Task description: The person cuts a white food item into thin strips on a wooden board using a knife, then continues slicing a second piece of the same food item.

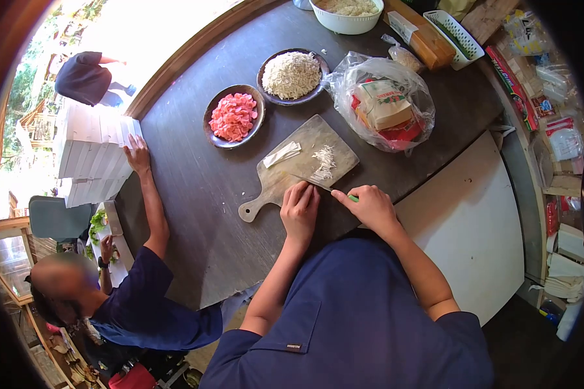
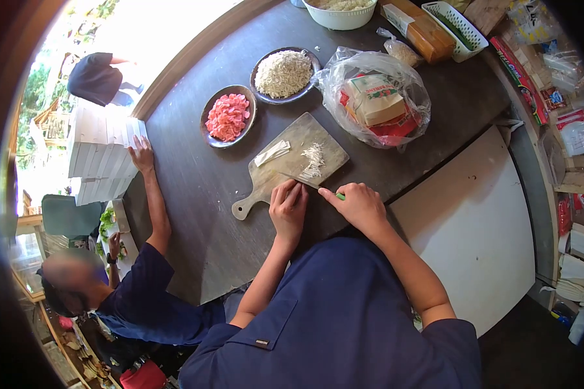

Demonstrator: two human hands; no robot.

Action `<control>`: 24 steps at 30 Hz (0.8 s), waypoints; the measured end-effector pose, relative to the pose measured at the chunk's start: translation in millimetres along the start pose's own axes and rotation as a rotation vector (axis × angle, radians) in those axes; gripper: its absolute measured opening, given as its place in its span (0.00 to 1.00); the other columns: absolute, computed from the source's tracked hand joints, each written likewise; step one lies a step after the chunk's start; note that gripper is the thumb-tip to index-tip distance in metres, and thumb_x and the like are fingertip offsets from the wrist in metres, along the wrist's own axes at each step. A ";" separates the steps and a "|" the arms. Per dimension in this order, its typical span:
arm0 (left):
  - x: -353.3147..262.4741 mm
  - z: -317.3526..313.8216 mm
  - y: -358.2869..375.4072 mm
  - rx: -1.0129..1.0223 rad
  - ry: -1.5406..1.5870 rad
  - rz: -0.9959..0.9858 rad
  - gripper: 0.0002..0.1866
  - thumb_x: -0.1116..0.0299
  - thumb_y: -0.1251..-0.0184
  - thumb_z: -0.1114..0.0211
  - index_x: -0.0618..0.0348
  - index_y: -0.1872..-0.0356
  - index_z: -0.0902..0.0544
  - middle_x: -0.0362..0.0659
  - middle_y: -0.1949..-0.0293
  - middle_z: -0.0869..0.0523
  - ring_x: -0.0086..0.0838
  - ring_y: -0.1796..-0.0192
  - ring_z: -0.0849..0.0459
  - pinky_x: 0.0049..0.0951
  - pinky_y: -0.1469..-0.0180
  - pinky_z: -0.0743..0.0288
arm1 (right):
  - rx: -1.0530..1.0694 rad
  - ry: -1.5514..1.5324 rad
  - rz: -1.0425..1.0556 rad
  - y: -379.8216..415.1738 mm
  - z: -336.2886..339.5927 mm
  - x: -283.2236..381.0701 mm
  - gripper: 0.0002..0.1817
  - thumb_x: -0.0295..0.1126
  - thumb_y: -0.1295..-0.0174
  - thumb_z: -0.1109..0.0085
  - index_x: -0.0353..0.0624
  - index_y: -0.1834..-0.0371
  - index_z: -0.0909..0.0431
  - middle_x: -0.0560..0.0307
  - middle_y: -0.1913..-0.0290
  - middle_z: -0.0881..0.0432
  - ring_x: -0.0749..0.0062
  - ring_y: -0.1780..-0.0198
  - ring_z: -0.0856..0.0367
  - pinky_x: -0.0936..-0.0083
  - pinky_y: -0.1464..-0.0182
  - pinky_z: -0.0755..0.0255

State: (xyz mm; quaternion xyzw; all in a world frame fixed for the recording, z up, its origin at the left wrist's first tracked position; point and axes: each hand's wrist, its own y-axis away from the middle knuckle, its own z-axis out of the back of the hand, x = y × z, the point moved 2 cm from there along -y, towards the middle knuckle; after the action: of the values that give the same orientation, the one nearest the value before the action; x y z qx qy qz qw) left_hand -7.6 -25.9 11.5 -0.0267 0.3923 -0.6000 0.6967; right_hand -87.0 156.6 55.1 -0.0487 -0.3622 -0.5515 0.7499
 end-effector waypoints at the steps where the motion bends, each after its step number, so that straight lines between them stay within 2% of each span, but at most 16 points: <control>1: 0.4 -0.6 -0.5 -0.001 -0.001 0.005 0.09 0.76 0.36 0.21 0.63 0.55 0.07 0.43 0.51 0.08 0.40 0.49 0.08 0.39 0.46 0.13 | -0.003 0.000 -0.001 -0.6 -0.1 -0.1 0.39 0.69 0.26 0.38 0.39 0.74 0.11 0.35 0.67 0.10 0.35 0.59 0.08 0.46 0.55 0.15; 7: 2.2 -1.8 1.3 0.004 0.020 0.015 0.09 0.78 0.37 0.20 0.63 0.56 0.07 0.44 0.51 0.08 0.42 0.49 0.09 0.40 0.46 0.14 | 0.027 0.041 -0.014 -5.3 -6.6 3.3 0.39 0.69 0.26 0.38 0.39 0.71 0.09 0.36 0.66 0.09 0.35 0.59 0.08 0.47 0.54 0.14; 10: 2.0 -2.0 0.4 -0.001 0.018 -0.005 0.09 0.78 0.36 0.20 0.63 0.55 0.07 0.44 0.50 0.08 0.42 0.48 0.10 0.41 0.45 0.14 | -0.050 -0.042 0.029 -10.8 -15.9 6.3 0.39 0.69 0.26 0.38 0.39 0.73 0.10 0.35 0.67 0.10 0.34 0.59 0.09 0.46 0.55 0.15; 12: 1.2 -0.5 -0.7 -0.009 -0.002 -0.014 0.10 0.78 0.36 0.20 0.63 0.54 0.07 0.44 0.50 0.08 0.42 0.48 0.10 0.41 0.45 0.14 | 0.012 -0.087 -0.018 -12.9 -11.3 7.6 0.39 0.69 0.26 0.38 0.39 0.74 0.12 0.34 0.68 0.11 0.32 0.59 0.10 0.45 0.56 0.16; 24: 0.6 -0.2 2.9 0.004 -0.005 -0.016 0.12 0.79 0.37 0.21 0.63 0.52 0.07 0.44 0.49 0.09 0.42 0.47 0.10 0.40 0.44 0.14 | 0.055 -0.011 -0.029 -1.8 2.2 6.4 0.40 0.69 0.26 0.38 0.38 0.74 0.12 0.33 0.68 0.11 0.32 0.60 0.09 0.44 0.56 0.16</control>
State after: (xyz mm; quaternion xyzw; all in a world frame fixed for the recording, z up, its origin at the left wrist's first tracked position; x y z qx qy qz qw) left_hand -5.4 -25.6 9.6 -0.0300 0.3894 -0.6062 0.6928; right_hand -88.7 151.9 59.9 -0.0257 -0.3819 -0.5521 0.7408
